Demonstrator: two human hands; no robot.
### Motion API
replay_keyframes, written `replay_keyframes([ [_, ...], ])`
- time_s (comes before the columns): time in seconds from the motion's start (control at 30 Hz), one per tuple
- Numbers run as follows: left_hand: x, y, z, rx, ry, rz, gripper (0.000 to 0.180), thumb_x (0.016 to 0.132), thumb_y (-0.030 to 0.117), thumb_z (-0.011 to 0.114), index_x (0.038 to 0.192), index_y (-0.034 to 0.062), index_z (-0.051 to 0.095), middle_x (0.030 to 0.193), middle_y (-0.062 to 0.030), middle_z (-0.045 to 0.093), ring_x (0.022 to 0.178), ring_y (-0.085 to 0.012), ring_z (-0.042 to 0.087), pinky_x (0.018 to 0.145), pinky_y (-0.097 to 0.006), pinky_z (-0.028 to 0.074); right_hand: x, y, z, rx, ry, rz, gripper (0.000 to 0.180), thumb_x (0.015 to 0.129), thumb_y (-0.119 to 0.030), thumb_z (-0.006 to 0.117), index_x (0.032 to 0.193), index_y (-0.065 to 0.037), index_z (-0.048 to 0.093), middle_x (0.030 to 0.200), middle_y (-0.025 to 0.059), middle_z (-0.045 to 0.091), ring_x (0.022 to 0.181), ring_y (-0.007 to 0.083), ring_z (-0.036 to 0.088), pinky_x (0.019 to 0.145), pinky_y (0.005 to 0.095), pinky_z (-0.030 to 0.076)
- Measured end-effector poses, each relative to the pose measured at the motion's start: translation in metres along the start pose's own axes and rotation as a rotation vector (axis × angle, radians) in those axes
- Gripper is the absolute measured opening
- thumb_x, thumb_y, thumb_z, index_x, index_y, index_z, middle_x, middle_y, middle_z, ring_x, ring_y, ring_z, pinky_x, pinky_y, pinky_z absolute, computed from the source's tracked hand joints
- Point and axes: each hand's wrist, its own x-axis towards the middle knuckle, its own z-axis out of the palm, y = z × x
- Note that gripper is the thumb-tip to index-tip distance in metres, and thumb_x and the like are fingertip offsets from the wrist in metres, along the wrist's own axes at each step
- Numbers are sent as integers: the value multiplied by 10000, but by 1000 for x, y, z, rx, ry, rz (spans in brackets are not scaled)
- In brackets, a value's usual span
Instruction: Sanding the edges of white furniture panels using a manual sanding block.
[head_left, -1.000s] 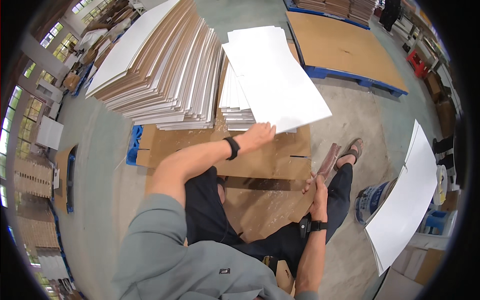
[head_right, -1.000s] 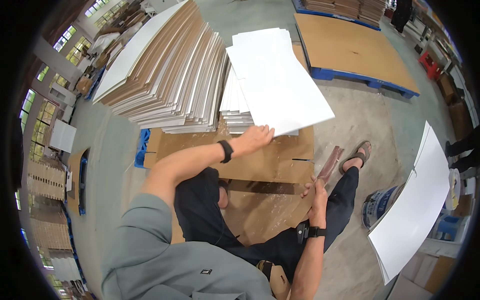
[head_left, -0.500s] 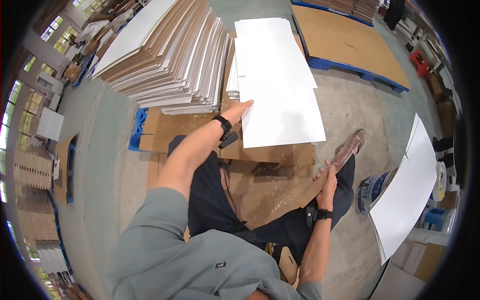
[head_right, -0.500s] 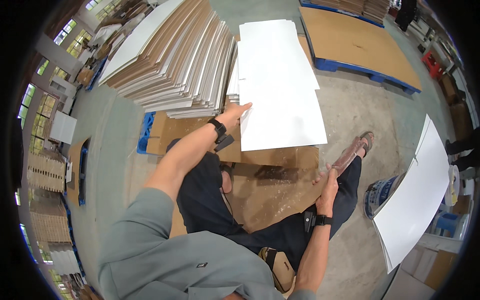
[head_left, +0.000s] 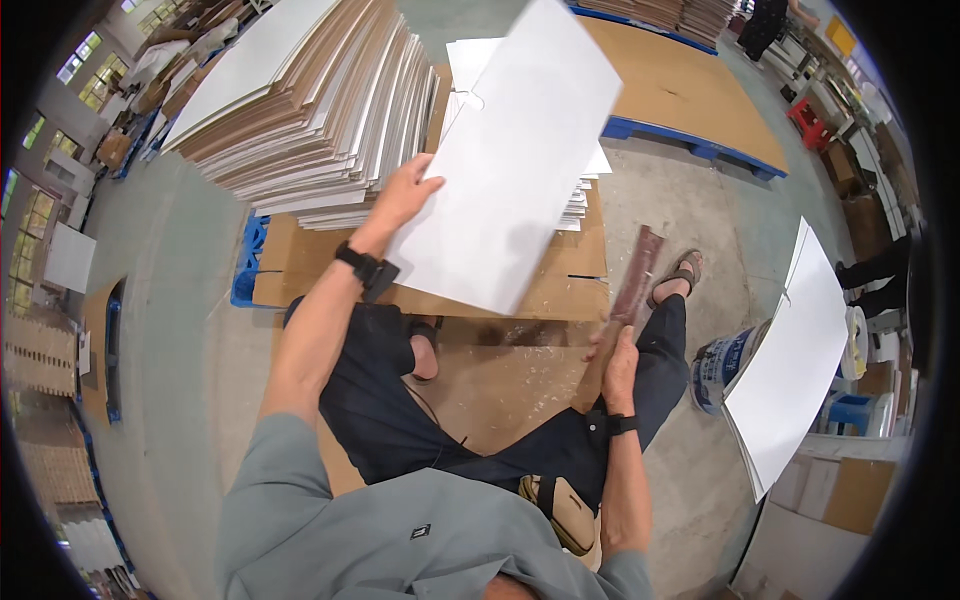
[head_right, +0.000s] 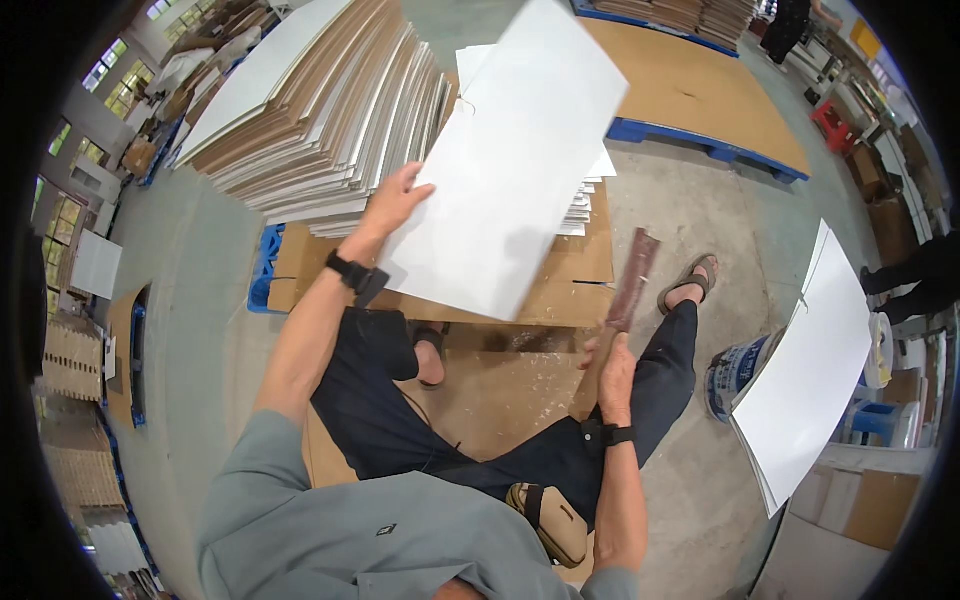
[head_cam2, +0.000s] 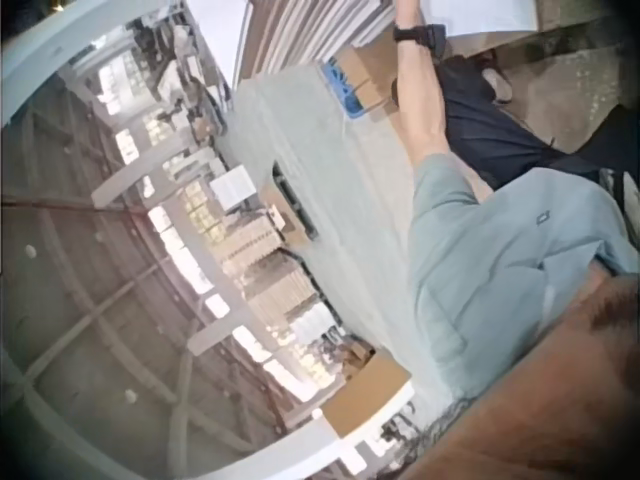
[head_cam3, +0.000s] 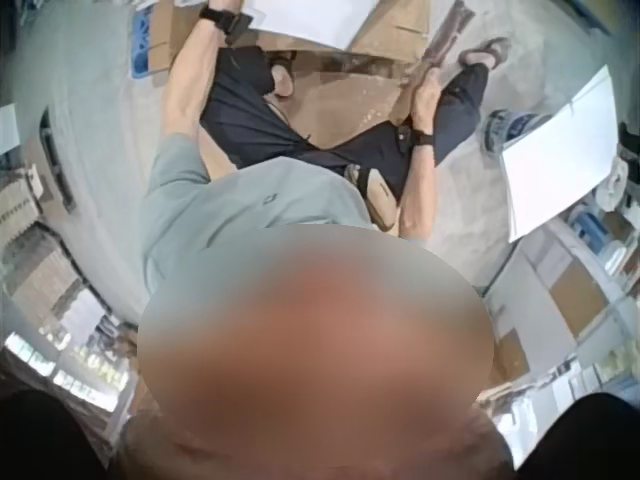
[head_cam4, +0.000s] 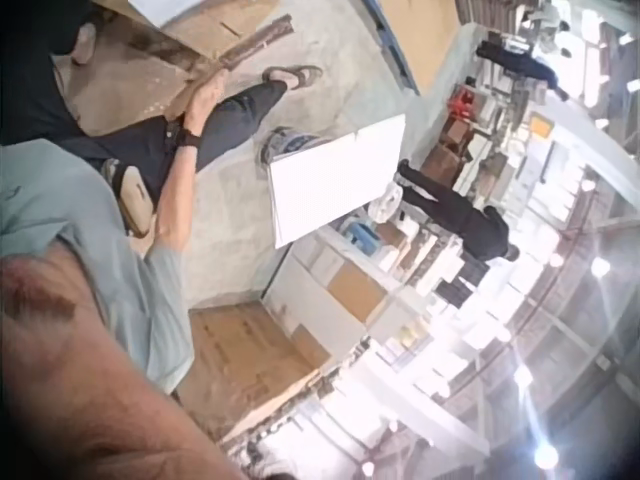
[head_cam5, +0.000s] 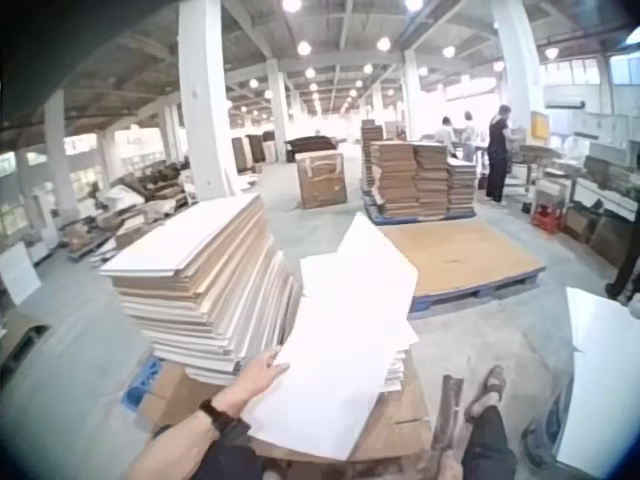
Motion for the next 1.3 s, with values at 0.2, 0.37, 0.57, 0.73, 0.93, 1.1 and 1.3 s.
replay_keyframes([
  [0.2,-44,25,-24,420,15,-3,219,964,252,690,1162,158,687,967,-194,730,900,-417,684,751,-488,524,-19,-1,45,-83,-163,-28,713,1124,-549,270,1376,46,573,895,65,604,771,143,574,710,312,543],
  [0.37,-61,33,-26,450,-118,-3,213,979,244,661,1173,157,650,948,-177,721,940,-418,670,771,-513,509,-25,6,64,-175,-191,-69,613,1135,-490,281,1076,12,626,805,44,562,729,140,559,688,296,505],
  [0.57,-46,35,-13,553,-198,131,256,989,274,650,1166,91,617,975,-186,719,973,-421,668,804,-523,515,-15,-8,71,-424,-190,-146,636,1129,-522,297,1008,10,623,758,41,532,696,152,550,656,321,470],
  [0.73,-16,31,19,532,-91,186,276,993,288,649,1195,100,627,944,-193,724,916,-421,683,776,-514,528,0,-27,83,-597,-186,-224,641,1129,-503,290,936,11,621,675,73,524,631,186,550,629,345,463],
  [0.93,-9,28,21,538,-193,116,259,992,282,640,1166,90,643,951,-205,725,930,-428,682,777,-516,526,2,-32,86,-671,-180,-216,666,1120,-548,295,905,-9,622,678,25,514,645,149,530,610,326,433],
  [1.1,-24,33,22,471,-158,187,202,980,225,635,1123,83,652,924,-200,723,909,-420,683,764,-512,517,6,-28,89,-690,-195,-284,645,1123,-531,296,911,-16,622,665,34,512,628,155,527,602,333,428],
  [1.3,-36,42,21,494,-245,142,236,993,262,639,1143,81,653,978,-178,727,942,-411,679,758,-504,516,7,-27,84,-769,-231,-266,501,1131,-435,304,1186,-26,587,801,115,589,757,252,599,728,370,473],
])
